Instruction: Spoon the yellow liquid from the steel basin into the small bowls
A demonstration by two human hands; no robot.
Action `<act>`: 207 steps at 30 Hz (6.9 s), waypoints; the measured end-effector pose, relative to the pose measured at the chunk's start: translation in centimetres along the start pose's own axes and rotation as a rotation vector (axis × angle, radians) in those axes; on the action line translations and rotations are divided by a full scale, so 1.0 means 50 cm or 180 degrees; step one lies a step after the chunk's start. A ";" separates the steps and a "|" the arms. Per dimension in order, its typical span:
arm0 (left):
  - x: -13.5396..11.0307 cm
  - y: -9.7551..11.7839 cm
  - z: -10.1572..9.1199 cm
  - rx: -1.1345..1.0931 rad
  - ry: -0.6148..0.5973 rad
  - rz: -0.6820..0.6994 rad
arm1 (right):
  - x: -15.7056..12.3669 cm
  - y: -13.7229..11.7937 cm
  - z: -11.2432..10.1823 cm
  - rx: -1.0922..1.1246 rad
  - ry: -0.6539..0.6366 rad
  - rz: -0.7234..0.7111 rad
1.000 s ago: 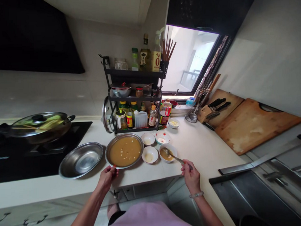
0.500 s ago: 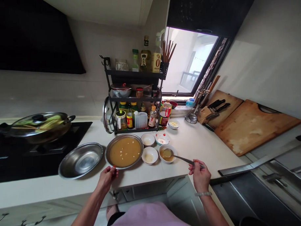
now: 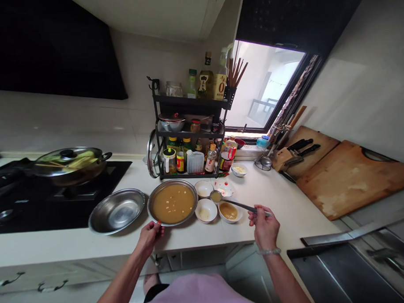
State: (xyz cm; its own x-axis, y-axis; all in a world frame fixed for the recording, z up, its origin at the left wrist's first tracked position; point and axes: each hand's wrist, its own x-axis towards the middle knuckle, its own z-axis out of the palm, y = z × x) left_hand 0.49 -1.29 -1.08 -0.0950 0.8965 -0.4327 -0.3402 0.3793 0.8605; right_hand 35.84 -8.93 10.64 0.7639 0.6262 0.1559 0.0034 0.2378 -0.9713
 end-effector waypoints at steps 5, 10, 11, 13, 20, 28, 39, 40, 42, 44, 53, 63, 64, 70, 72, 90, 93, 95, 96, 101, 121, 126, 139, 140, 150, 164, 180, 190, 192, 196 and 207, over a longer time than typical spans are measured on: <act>-0.005 0.006 0.002 0.0116 -0.0019 0.0016 | -0.024 0.014 0.098 -0.0025 -0.0507 0.0051; -0.006 0.007 0.006 0.0100 0.0005 -0.0006 | -0.069 0.039 0.150 -0.0309 -0.1389 -0.0492; -0.006 0.006 0.006 0.0101 0.0025 0.0003 | -0.077 0.041 0.151 -0.0382 -0.1565 -0.0717; -0.004 0.004 0.006 0.0103 0.0060 0.0031 | -0.086 0.040 0.144 -0.0493 -0.1868 -0.1183; -0.006 0.005 0.001 0.0036 -0.0015 -0.0014 | -0.054 0.014 0.040 -0.0684 -0.1450 -0.1548; -0.003 0.007 0.000 0.0103 0.0061 -0.0033 | -0.035 0.056 -0.097 -0.1286 -0.0648 -0.0884; -0.001 0.009 0.003 -0.0020 0.0152 -0.0116 | -0.020 0.082 -0.120 -0.0422 0.0188 0.0116; -0.002 0.009 0.003 -0.0021 0.0157 -0.0125 | -0.017 0.078 -0.122 -0.0418 0.0196 0.0105; -0.002 0.008 0.003 -0.0026 0.0151 -0.0103 | -0.013 0.072 -0.125 -0.0430 0.0222 0.0090; -0.002 0.006 0.002 -0.0020 0.0141 -0.0068 | -0.010 0.068 -0.127 -0.0452 0.0233 0.0090; 0.003 -0.001 -0.001 -0.0025 0.0075 -0.0017 | 0.005 0.030 -0.087 -0.0212 0.0205 0.0000; 0.000 -0.004 0.003 -0.0016 0.0099 -0.0005 | -0.028 0.036 0.100 0.0070 -0.0661 0.0216; 0.000 -0.003 0.004 -0.0006 0.0111 0.0002 | -0.036 0.041 0.115 0.0044 -0.0826 0.0148; -0.005 0.001 0.007 -0.0001 0.0094 0.0016 | -0.077 0.058 0.142 -0.0225 -0.1943 -0.1026; -0.006 0.002 0.006 0.0034 0.0079 0.0029 | -0.077 0.053 0.129 -0.0267 -0.2104 -0.1404; 0.002 0.004 -0.002 -0.0087 0.0144 -0.0151 | -0.023 0.090 -0.121 -0.1149 -0.0607 -0.0453; 0.003 0.002 -0.004 -0.0107 0.0150 -0.0118 | -0.022 0.090 -0.111 -0.0810 -0.0143 0.0081; 0.004 0.001 -0.004 -0.0082 0.0146 -0.0097 | -0.016 0.088 -0.109 -0.0596 0.0117 0.0310; 0.004 0.001 -0.004 -0.0057 0.0143 -0.0099 | -0.012 0.087 -0.110 -0.0501 0.0192 0.0364; 0.001 0.003 -0.003 -0.0006 0.0164 -0.0127 | 0.001 0.079 -0.122 -0.0303 0.0260 0.0328; -0.003 0.000 0.003 0.0067 0.0086 0.0029 | -0.006 0.021 0.073 -0.0046 -0.0513 0.0105; -0.009 0.004 0.008 0.0057 0.0106 0.0030 | -0.052 0.048 0.142 -0.0166 -0.1386 -0.0455; -0.007 0.007 0.000 0.0162 0.0052 0.0002 | -0.025 0.025 -0.010 -0.0830 -0.1125 -0.1348; -0.006 0.007 -0.001 0.0134 0.0049 -0.0018 | -0.020 0.026 -0.033 -0.0945 -0.0999 -0.1296; 0.001 0.005 -0.001 0.0029 0.0166 -0.0089 | -0.023 0.086 -0.130 -0.1236 -0.0652 -0.0719; 0.002 0.001 0.000 -0.0023 0.0156 -0.0046 | 0.007 0.075 -0.128 -0.0262 0.0192 0.0190; -0.003 0.001 0.005 0.0023 0.0146 -0.0010 | -0.002 0.018 0.021 -0.0193 -0.0380 0.0043; -0.011 0.006 0.008 -0.0004 0.0102 0.0031 | -0.073 0.073 0.131 -0.0378 -0.1992 -0.1080; -0.010 0.006 0.007 -0.0015 0.0085 0.0004 | -0.072 0.070 0.115 -0.0413 -0.2081 -0.1387; -0.008 0.005 0.003 -0.0055 0.0101 -0.0049 | -0.045 0.048 0.047 -0.0542 -0.1582 -0.1445; 0.004 0.000 -0.004 -0.0086 0.0168 -0.0110 | -0.021 0.097 -0.141 -0.1430 -0.0795 -0.0983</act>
State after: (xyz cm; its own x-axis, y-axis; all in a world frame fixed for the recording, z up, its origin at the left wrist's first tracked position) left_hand 0.28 -1.16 -1.25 -0.1318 0.8694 -0.4763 -0.3692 0.4029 0.8375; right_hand 39.61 -13.67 4.49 0.5094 0.7467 0.4278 0.5153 0.1336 -0.8466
